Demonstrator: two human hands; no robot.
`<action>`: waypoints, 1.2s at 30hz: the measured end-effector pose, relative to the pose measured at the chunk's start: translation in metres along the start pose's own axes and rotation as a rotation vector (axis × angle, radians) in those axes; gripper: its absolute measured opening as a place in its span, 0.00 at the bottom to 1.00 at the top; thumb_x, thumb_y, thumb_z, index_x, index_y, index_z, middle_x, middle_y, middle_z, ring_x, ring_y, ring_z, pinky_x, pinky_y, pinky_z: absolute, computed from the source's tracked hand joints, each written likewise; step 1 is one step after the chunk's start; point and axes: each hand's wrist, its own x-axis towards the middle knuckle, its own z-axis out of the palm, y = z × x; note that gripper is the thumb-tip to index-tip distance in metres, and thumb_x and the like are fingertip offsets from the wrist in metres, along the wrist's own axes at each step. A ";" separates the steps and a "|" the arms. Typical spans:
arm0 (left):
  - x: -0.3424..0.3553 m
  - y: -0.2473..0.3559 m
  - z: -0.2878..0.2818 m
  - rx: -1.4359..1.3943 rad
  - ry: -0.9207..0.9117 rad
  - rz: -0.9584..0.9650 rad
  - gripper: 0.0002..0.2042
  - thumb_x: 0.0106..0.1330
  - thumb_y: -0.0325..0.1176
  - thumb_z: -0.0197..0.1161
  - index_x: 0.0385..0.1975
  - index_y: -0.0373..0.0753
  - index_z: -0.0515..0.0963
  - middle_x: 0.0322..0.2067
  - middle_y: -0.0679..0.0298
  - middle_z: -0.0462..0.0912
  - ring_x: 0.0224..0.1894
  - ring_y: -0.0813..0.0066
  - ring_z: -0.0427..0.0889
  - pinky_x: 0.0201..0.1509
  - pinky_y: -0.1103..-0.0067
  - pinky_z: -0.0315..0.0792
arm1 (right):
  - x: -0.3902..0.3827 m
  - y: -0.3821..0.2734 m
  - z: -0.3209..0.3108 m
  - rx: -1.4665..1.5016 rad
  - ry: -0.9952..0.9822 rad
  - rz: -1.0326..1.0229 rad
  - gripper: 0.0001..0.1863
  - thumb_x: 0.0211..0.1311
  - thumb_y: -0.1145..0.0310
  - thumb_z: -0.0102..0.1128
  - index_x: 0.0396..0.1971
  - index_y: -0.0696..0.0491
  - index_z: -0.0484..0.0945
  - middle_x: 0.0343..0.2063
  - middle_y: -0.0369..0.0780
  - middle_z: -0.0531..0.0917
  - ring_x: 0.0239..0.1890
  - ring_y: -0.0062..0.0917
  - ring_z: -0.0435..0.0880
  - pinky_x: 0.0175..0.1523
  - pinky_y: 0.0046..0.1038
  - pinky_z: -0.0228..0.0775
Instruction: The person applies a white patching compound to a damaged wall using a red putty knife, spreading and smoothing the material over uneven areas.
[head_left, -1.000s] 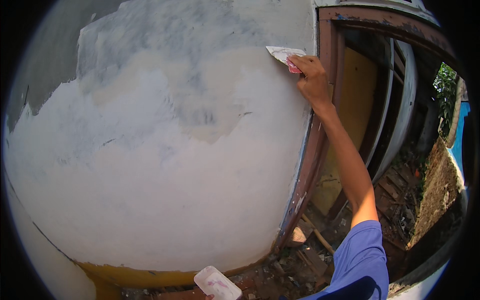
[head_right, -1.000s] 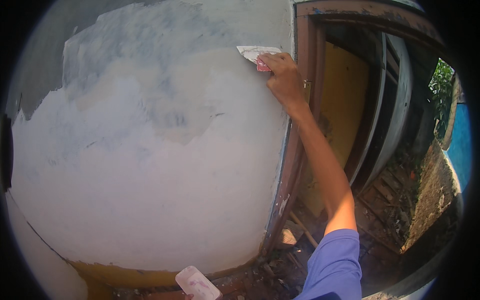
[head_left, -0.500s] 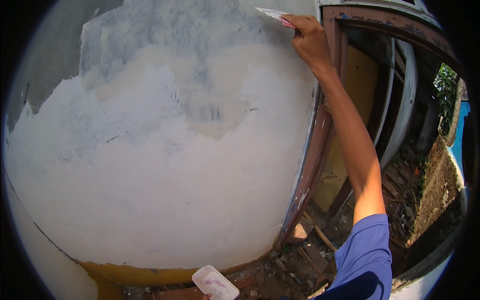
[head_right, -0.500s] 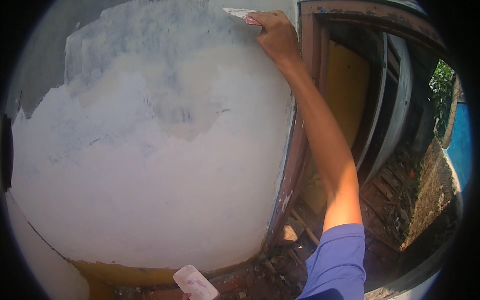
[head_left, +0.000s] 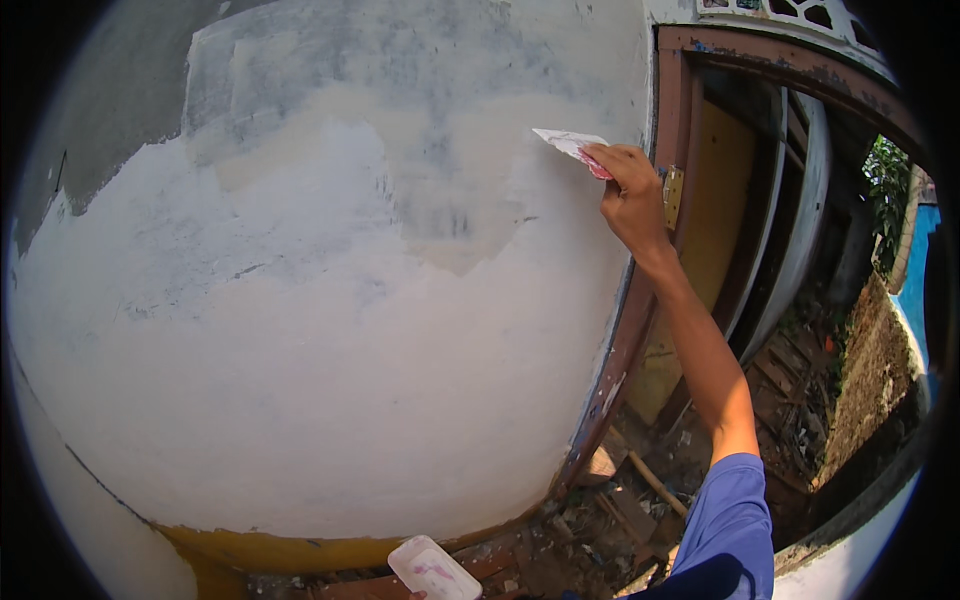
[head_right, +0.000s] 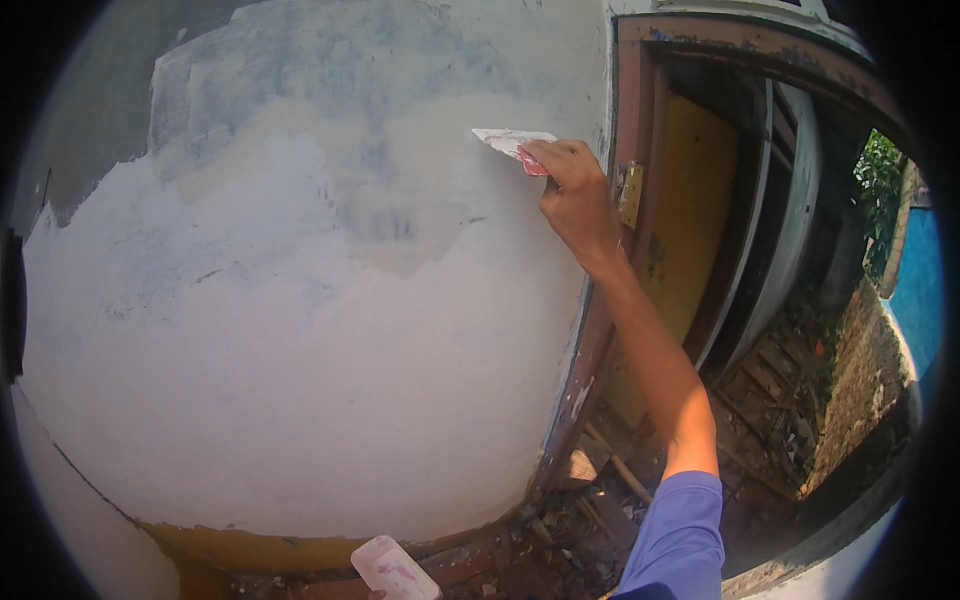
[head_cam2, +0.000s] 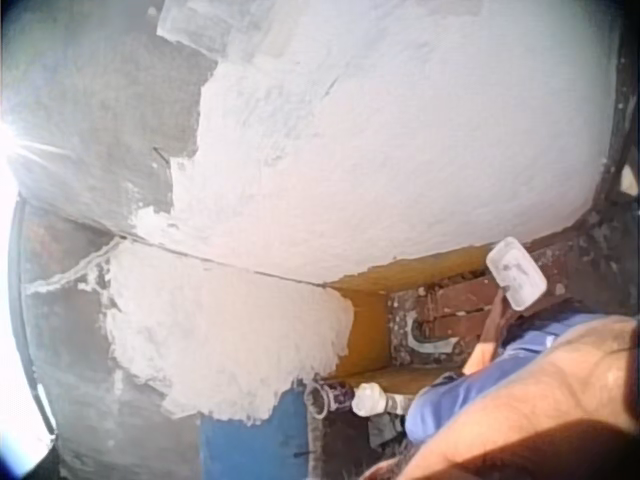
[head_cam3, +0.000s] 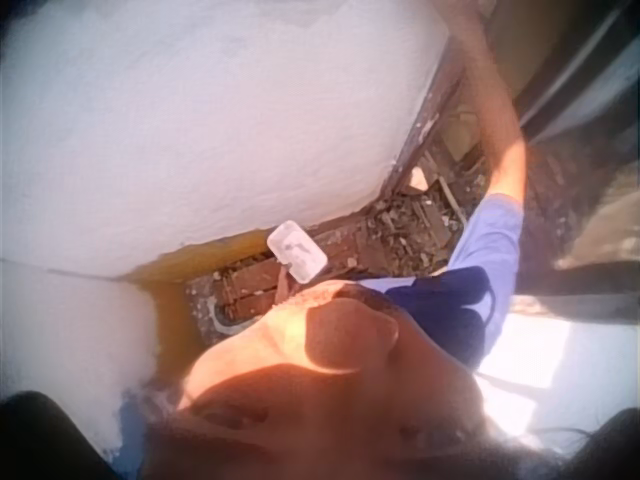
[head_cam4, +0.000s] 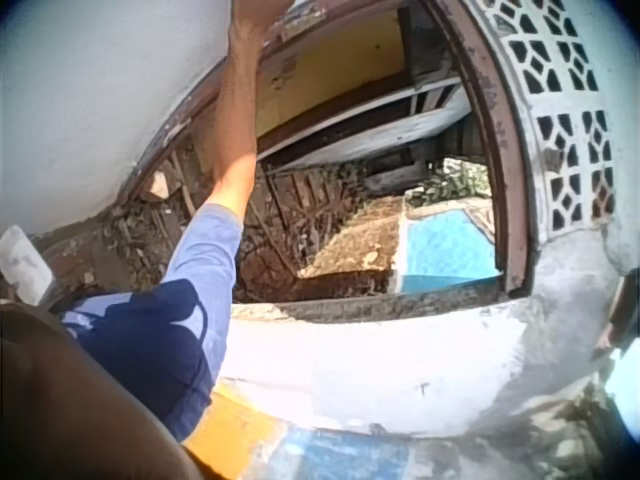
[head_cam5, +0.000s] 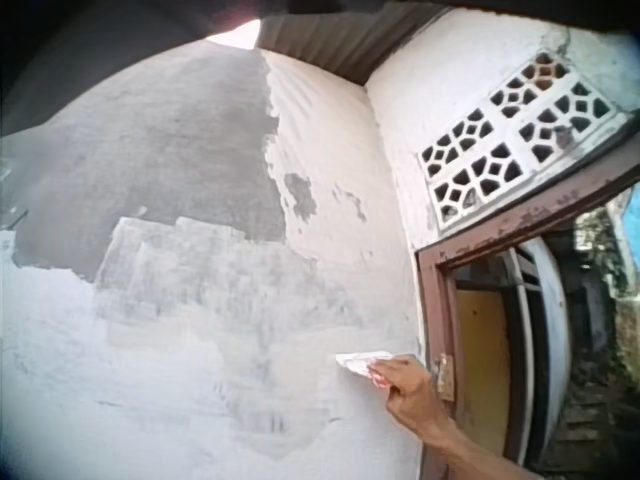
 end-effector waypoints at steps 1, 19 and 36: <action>-0.003 0.002 -0.003 -0.003 0.012 0.002 0.40 0.59 0.42 0.64 0.70 0.39 0.54 0.66 0.51 0.66 0.68 0.51 0.67 0.71 0.55 0.63 | 0.026 -0.003 0.008 0.017 0.051 -0.011 0.25 0.46 0.89 0.56 0.44 0.53 0.85 0.40 0.40 0.87 0.46 0.37 0.82 0.49 0.35 0.77; 0.005 0.013 -0.012 -0.094 -0.011 -0.065 0.41 0.58 0.42 0.64 0.70 0.40 0.54 0.65 0.52 0.66 0.67 0.51 0.67 0.71 0.54 0.63 | -0.034 -0.027 -0.010 -0.118 -0.132 -0.013 0.25 0.41 0.88 0.57 0.42 0.51 0.85 0.41 0.37 0.87 0.45 0.34 0.81 0.47 0.34 0.75; -0.017 0.032 -0.010 -0.120 -0.024 0.069 0.42 0.62 0.35 0.66 0.73 0.43 0.48 0.66 0.57 0.65 0.67 0.62 0.69 0.66 0.64 0.71 | -0.312 -0.333 -0.054 0.641 -1.007 1.118 0.09 0.59 0.70 0.63 0.33 0.61 0.80 0.20 0.47 0.81 0.22 0.36 0.81 0.33 0.36 0.71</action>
